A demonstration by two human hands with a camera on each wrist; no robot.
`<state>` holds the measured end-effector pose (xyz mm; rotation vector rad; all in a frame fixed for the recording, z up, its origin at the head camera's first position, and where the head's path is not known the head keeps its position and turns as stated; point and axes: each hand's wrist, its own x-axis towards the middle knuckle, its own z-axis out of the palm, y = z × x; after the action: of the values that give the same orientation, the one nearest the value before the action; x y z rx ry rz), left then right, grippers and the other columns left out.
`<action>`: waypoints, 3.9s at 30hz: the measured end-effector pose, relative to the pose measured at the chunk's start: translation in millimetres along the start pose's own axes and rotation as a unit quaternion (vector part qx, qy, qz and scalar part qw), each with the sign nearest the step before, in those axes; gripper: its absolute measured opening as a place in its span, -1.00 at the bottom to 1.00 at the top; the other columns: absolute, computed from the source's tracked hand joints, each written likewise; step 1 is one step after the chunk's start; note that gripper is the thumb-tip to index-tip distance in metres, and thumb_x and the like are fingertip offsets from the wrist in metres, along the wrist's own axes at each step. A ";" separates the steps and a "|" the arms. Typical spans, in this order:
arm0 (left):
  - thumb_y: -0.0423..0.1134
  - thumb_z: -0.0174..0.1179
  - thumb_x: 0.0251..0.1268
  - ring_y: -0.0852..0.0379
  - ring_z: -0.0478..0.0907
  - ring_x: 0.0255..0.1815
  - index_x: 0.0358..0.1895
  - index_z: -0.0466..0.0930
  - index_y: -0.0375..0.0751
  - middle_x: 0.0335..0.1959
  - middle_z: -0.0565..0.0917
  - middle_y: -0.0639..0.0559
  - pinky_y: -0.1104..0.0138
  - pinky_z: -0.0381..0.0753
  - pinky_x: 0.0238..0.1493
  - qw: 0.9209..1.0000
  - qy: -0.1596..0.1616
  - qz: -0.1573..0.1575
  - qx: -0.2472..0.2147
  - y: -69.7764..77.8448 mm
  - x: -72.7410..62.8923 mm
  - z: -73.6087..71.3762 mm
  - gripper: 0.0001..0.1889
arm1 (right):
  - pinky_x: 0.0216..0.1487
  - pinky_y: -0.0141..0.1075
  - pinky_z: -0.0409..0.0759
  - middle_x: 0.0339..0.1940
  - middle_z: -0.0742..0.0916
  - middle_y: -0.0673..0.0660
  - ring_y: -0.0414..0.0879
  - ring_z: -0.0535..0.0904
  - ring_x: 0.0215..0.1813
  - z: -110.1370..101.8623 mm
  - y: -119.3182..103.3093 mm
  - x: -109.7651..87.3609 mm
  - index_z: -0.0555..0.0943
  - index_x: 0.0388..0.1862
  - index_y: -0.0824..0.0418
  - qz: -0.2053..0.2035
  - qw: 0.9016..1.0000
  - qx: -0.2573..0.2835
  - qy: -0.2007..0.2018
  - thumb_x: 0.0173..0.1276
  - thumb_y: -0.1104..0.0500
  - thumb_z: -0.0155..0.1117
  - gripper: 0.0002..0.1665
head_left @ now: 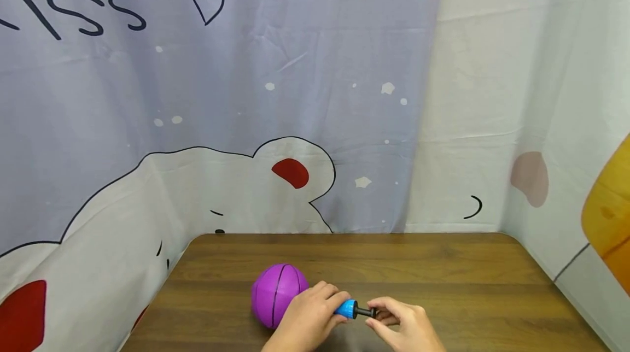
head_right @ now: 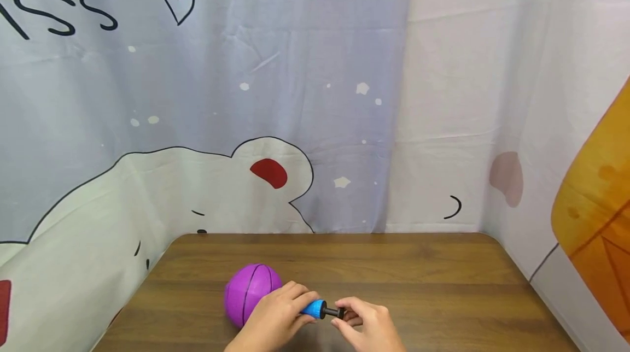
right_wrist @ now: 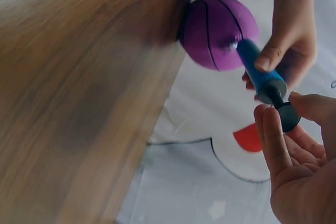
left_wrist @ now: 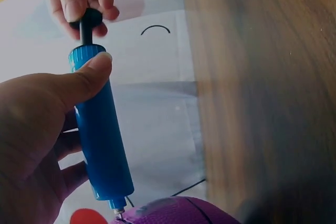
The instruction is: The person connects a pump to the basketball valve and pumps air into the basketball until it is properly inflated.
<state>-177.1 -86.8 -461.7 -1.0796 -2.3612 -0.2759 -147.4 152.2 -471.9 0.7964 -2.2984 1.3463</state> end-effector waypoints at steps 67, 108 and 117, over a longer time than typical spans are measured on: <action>-0.11 0.46 0.14 0.19 0.62 -0.08 0.15 0.64 0.03 -0.09 0.69 0.16 0.24 0.65 0.08 0.996 0.066 -0.014 0.057 -11.7 -9.9 10.2 -0.54 | -0.41 -0.50 0.67 -0.35 0.82 -0.05 -0.37 0.68 -0.42 -19.9 -7.1 -17.9 0.77 -0.21 0.10 0.130 0.977 -0.064 0.157 -0.01 0.43 0.58 -0.62; -0.14 0.46 0.13 0.22 0.61 -0.07 0.15 0.63 0.01 -0.07 0.69 0.19 0.33 0.65 0.03 0.997 0.065 -0.010 0.034 -12.8 -11.0 8.1 -0.53 | -0.43 -0.50 0.66 -0.42 0.80 -0.07 -0.40 0.66 -0.43 -28.2 -10.1 -18.5 0.76 -0.20 0.07 0.126 0.981 -0.073 0.130 0.05 0.36 0.58 -0.67; -0.14 0.48 0.12 0.17 0.61 -0.07 0.12 0.64 -0.11 -0.08 0.69 0.11 0.30 0.64 0.05 0.995 0.050 0.013 0.086 1.5 -1.9 8.7 -0.53 | -0.41 -0.50 0.68 -0.37 0.79 -0.04 -0.39 0.67 -0.39 -2.5 -3.5 -2.3 0.72 -0.16 0.16 0.040 0.993 -0.060 0.088 0.14 0.34 0.53 -0.72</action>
<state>-178.2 -83.7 -470.2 -0.9916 -2.2343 -0.1124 -143.4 153.7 -469.6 0.5308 -2.2676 1.2427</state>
